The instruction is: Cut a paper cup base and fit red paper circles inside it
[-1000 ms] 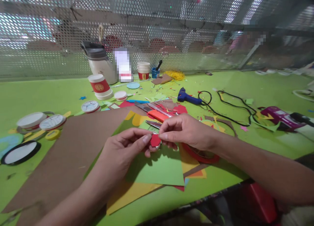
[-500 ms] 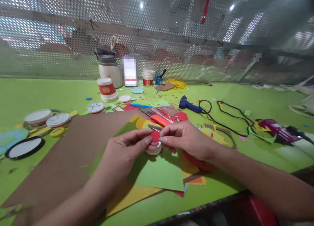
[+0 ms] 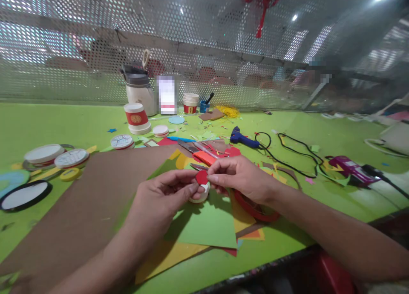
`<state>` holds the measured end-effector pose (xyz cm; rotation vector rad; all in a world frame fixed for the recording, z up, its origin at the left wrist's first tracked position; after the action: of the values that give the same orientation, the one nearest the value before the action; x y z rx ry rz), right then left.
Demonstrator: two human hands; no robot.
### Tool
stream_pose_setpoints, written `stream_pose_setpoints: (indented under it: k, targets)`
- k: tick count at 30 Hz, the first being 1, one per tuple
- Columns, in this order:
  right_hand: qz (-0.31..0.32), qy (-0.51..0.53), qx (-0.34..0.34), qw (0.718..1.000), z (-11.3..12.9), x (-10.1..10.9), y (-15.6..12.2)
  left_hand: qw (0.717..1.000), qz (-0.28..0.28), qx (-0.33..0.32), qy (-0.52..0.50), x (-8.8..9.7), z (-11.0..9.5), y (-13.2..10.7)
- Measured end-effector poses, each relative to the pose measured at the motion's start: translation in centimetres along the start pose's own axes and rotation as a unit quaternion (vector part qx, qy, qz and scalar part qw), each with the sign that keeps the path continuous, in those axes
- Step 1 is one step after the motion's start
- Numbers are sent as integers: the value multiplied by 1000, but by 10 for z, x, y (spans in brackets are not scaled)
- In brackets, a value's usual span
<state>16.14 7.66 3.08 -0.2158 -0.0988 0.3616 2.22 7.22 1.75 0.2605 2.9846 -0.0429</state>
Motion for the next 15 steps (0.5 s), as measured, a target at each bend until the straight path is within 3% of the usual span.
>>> stream_pose_setpoints:
  k: [15]
  targets:
    - [25, -33, -5, 999, 5, -3, -6, 997, 63, 42, 33, -6, 1, 1]
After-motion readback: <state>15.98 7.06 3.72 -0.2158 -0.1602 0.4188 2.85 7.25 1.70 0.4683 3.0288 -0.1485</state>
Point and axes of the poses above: each hand's wrist, its own y-axis towards the middle knuckle, its own x-axis out of the back of the hand, z = x × y, the point moved 9 cm from there along y, towards the middle knuckle, and after that the axes turned 7 degrees about -x, right-handed, at the moved point
